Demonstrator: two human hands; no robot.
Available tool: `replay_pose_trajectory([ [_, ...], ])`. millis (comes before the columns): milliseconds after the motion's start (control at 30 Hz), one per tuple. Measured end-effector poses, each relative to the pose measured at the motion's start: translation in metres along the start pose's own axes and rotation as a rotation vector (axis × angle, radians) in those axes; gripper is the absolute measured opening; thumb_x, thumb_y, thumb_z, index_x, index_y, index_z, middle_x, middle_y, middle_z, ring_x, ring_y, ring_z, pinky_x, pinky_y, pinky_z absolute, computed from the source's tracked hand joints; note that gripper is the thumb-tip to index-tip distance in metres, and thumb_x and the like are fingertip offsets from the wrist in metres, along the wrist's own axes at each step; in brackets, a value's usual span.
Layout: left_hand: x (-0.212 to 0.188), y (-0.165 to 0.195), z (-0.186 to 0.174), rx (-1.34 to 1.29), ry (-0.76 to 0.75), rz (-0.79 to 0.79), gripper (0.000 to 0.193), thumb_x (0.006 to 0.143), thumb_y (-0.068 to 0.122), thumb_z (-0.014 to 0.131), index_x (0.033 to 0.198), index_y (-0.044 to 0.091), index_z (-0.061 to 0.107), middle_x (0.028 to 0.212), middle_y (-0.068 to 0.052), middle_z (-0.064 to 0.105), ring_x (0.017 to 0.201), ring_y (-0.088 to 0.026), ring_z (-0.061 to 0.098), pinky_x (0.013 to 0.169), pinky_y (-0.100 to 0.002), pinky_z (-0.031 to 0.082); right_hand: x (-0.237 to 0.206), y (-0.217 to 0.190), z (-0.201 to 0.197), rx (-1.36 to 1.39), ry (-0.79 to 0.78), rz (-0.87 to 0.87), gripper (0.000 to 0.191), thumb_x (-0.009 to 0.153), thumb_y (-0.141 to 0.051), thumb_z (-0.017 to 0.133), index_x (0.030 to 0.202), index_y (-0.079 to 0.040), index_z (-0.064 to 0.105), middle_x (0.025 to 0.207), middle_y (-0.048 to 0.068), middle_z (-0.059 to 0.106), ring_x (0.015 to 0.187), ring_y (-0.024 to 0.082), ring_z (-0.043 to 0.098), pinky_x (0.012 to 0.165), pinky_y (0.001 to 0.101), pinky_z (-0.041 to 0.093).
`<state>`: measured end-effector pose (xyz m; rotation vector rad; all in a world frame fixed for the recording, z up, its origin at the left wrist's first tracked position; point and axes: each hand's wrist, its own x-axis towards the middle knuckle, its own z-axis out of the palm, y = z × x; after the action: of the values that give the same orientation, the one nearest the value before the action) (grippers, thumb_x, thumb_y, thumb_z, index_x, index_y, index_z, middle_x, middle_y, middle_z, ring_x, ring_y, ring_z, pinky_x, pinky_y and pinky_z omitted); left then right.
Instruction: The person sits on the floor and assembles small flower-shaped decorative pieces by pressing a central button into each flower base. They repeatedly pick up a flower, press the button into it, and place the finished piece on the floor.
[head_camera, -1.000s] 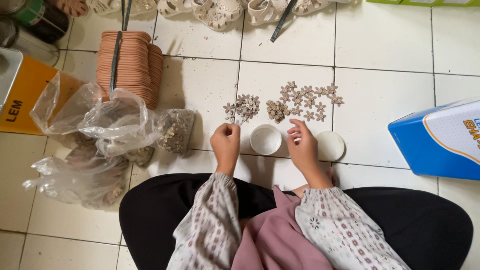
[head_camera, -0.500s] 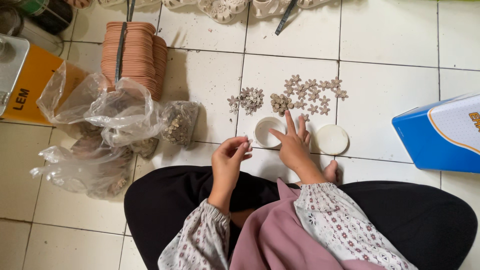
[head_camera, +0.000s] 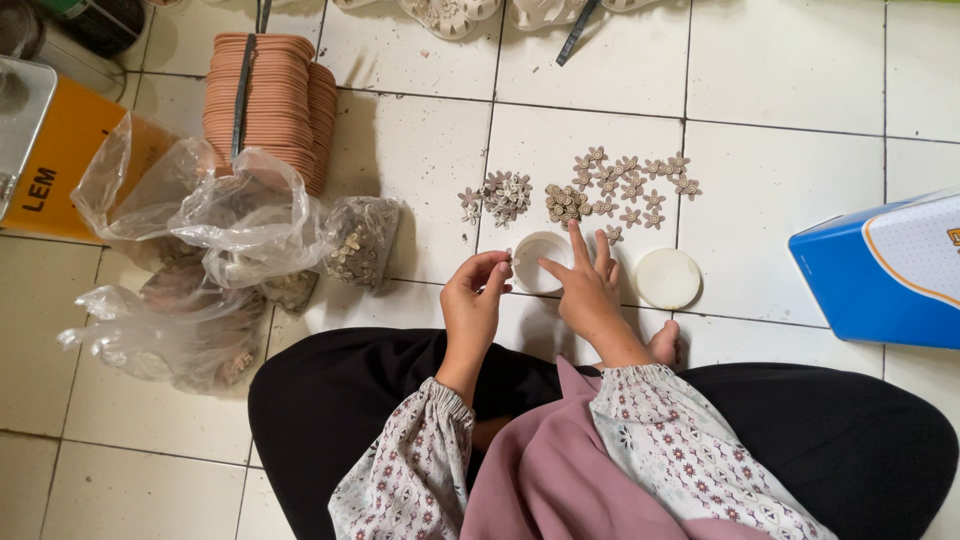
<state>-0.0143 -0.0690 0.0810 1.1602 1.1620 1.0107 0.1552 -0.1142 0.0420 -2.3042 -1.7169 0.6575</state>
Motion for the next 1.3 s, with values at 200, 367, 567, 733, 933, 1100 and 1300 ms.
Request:
replay_pose_trajectory([
  [200, 0.000, -0.006, -0.002, -0.122, 0.026, -0.050, 0.025, 0.095, 0.007, 0.068, 0.120, 0.000, 0.066, 0.094, -0.009, 0.076, 0.086, -0.013, 0.071, 0.074, -0.028, 0.060, -0.006, -0.007, -0.020, 0.176, 0.251, -0.153, 0.068, 0.076, 0.015, 0.051, 0.121, -0.029, 0.077, 0.169, 0.011, 0.020, 0.152, 0.046, 0.012, 0.123, 0.0551, 0.018],
  [367, 0.009, -0.016, -0.007, -0.336, 0.050, -0.159, 0.022, 0.099, 0.009, 0.064, 0.116, -0.004, 0.067, 0.103, -0.009, 0.072, 0.092, -0.018, 0.073, 0.078, -0.031, 0.062, -0.022, -0.019, -0.079, 0.355, 0.384, -0.294, 0.071, 0.072, 0.017, 0.045, 0.121, -0.023, 0.077, 0.170, 0.015, 0.023, 0.154, 0.044, 0.018, 0.125, 0.0528, 0.024],
  [567, 0.011, -0.017, -0.007, -0.413, 0.019, -0.216, 0.030, 0.099, 0.009, 0.062, 0.126, -0.005, 0.064, 0.113, -0.016, 0.073, 0.097, -0.020, 0.073, 0.080, -0.032, 0.061, -0.040, -0.021, -0.103, 0.399, 0.480, -0.334, 0.066, 0.077, 0.017, 0.046, 0.118, -0.024, 0.078, 0.170, 0.012, 0.027, 0.158, 0.037, 0.022, 0.122, 0.0467, 0.033],
  [733, 0.011, -0.017, -0.006, -0.450, -0.044, -0.228, 0.034, 0.099, 0.008, 0.058, 0.130, -0.004, 0.062, 0.117, -0.013, 0.073, 0.099, -0.018, 0.074, 0.084, -0.031, 0.062, -0.012, -0.009, -0.041, 0.253, 0.213, -0.167, 0.065, 0.074, 0.014, 0.050, 0.118, -0.025, 0.077, 0.166, 0.014, 0.023, 0.151, 0.042, 0.015, 0.121, 0.0517, 0.022],
  [933, 0.010, -0.020, -0.004, -0.377, -0.039, -0.230, 0.022, 0.098, 0.005, 0.063, 0.114, -0.008, 0.070, 0.107, -0.013, 0.075, 0.092, -0.017, 0.072, 0.081, -0.033, 0.062, 0.003, 0.015, -0.023, 0.544, 0.085, -0.032, 0.058, 0.078, 0.009, 0.053, 0.118, -0.026, 0.075, 0.169, 0.012, 0.023, 0.153, 0.037, 0.016, 0.123, 0.0491, 0.018],
  [1100, 0.010, -0.020, -0.002, -0.382, -0.046, -0.207, 0.018, 0.094, 0.005, 0.069, 0.110, -0.005, 0.072, 0.101, -0.011, 0.075, 0.089, -0.016, 0.072, 0.080, -0.033, 0.063, -0.009, 0.016, -0.077, 1.119, -0.069, -0.061, 0.055, 0.075, 0.007, 0.047, 0.119, -0.014, 0.072, 0.173, 0.011, 0.022, 0.160, 0.026, 0.017, 0.119, 0.0448, 0.026],
  [1300, 0.007, -0.018, 0.000, -0.316, -0.046, -0.218, 0.015, 0.096, 0.007, 0.069, 0.108, -0.001, 0.072, 0.103, -0.006, 0.076, 0.092, -0.012, 0.071, 0.075, -0.029, 0.060, -0.030, -0.005, -0.122, 1.281, -0.048, -0.172, 0.050, 0.077, 0.008, 0.047, 0.119, -0.008, 0.069, 0.173, 0.013, 0.025, 0.162, 0.025, 0.018, 0.118, 0.0414, 0.029],
])
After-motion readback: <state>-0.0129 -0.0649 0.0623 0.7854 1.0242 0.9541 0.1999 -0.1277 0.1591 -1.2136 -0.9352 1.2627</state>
